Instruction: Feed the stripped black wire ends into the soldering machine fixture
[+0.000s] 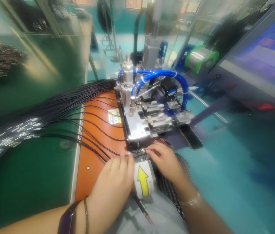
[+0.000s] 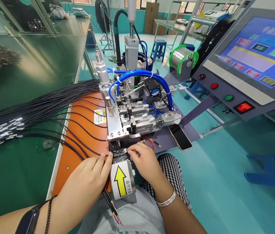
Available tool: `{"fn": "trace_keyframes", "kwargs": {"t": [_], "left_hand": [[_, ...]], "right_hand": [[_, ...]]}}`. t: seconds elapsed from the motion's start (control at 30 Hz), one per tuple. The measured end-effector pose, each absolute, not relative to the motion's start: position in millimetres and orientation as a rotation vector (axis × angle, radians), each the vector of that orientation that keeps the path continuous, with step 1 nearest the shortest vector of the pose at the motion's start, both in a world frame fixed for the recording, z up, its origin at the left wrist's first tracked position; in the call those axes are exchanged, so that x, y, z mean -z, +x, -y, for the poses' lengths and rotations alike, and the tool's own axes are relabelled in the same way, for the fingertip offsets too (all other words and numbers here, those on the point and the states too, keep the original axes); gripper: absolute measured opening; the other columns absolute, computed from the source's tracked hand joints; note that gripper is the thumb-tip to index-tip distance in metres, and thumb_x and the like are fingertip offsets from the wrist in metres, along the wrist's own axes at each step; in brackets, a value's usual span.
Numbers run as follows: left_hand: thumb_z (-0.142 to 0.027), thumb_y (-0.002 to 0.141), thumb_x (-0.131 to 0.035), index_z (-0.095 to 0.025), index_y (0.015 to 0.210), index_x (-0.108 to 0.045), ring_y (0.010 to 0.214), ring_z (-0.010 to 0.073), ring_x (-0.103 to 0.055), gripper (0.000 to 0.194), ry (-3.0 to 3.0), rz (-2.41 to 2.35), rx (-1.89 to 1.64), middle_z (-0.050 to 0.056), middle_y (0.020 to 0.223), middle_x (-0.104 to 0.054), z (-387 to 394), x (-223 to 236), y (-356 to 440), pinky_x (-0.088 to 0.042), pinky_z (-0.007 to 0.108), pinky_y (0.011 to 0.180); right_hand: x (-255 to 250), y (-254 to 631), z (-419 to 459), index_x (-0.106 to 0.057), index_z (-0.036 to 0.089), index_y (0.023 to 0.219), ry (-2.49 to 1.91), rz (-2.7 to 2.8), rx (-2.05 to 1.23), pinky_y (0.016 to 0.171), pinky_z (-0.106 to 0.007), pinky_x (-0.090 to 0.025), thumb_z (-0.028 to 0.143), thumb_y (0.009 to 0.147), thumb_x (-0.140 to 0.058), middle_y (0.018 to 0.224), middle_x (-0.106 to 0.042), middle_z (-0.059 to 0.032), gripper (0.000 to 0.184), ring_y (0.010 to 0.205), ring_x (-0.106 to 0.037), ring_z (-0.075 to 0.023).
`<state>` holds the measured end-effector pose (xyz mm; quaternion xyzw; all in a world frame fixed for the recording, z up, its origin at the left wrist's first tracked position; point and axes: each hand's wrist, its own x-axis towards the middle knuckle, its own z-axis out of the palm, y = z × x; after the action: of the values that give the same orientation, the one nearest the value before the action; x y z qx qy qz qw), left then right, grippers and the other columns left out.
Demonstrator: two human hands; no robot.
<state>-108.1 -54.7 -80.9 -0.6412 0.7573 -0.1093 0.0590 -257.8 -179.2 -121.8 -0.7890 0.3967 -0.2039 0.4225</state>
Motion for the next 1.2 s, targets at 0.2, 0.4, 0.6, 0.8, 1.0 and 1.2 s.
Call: {"fn": "trace_keyframes", "kwargs": {"t": [0.2,0.4,0.6,0.8,1.0,1.2], "left_hand": [[0.000,0.069,-0.047,-0.003,0.114,-0.059,0.076,0.0275,-0.060,0.047,-1.963,-2.365,0.264,0.016,0.088,-0.064,60.1,76.4,-100.1,-0.052,0.039,0.062],[-0.004,0.070,-0.057,-0.005,0.110,-0.061,0.072,0.0256,-0.061,0.040,-1.972,-2.363,0.172,0.013,0.085,-0.065,61.7,76.8,-94.4,-0.053,0.039,0.062],[-0.019,0.090,-0.047,-0.006,0.114,-0.060,0.093,0.0282,-0.061,0.030,-2.072,-2.371,0.207,0.019,0.115,-0.061,75.3,86.9,-79.3,-0.053,0.043,0.076],[-0.010,0.083,-0.047,-0.007,0.121,-0.052,0.110,0.0286,-0.054,0.039,-1.934,-2.703,0.225,0.016,0.121,-0.058,69.1,91.5,-76.1,-0.048,0.044,0.091],[-0.010,0.077,-0.050,-0.009,0.119,-0.044,0.092,0.0238,-0.055,0.043,-1.874,-2.873,-0.238,0.012,0.106,-0.059,73.1,85.5,-83.5,-0.050,0.038,0.076],[-0.010,0.083,-0.044,-0.018,0.093,-0.046,0.070,0.0188,-0.047,0.013,-1.922,-2.890,-0.415,0.003,0.081,-0.053,72.3,92.5,-78.1,-0.039,0.031,0.059]], "right_hand": [[106.6,-269.8,178.2,-0.066,0.021,0.104,-2.091,-1.038,0.517,0.072,-0.029,-0.045,0.020,0.086,-0.057,0.085,-0.063,-0.0039,0.021,0.079,-0.058,-0.0181],[78.4,-281.3,155.9,-0.061,0.033,0.115,-2.407,-0.148,0.434,0.070,-0.025,-0.039,0.007,0.086,-0.051,0.094,-0.061,-0.0013,0.040,0.079,-0.053,-0.0134],[90.8,-264.1,152.4,-0.065,0.022,0.096,-2.335,-0.184,0.576,0.072,-0.029,-0.042,0.009,0.089,-0.049,0.088,-0.065,-0.0030,0.021,0.079,-0.052,-0.0154],[105.4,-257.7,161.5,-0.067,0.022,0.097,-2.092,-0.476,0.807,0.082,-0.031,-0.046,0.009,0.088,-0.056,0.093,-0.068,-0.0040,0.019,0.088,-0.058,-0.0164],[109.0,-254.0,156.8,-0.066,0.021,0.091,-1.940,-0.649,0.817,0.076,-0.027,-0.048,0.007,0.081,-0.062,0.087,-0.068,-0.0018,0.017,0.081,-0.060,-0.0151],[101.9,-258.9,153.0,-0.060,0.021,0.082,-1.954,-0.718,0.986,0.068,-0.025,-0.047,0.008,0.080,-0.062,0.077,-0.063,0.0006,0.014,0.073,-0.059,-0.0136]]}}
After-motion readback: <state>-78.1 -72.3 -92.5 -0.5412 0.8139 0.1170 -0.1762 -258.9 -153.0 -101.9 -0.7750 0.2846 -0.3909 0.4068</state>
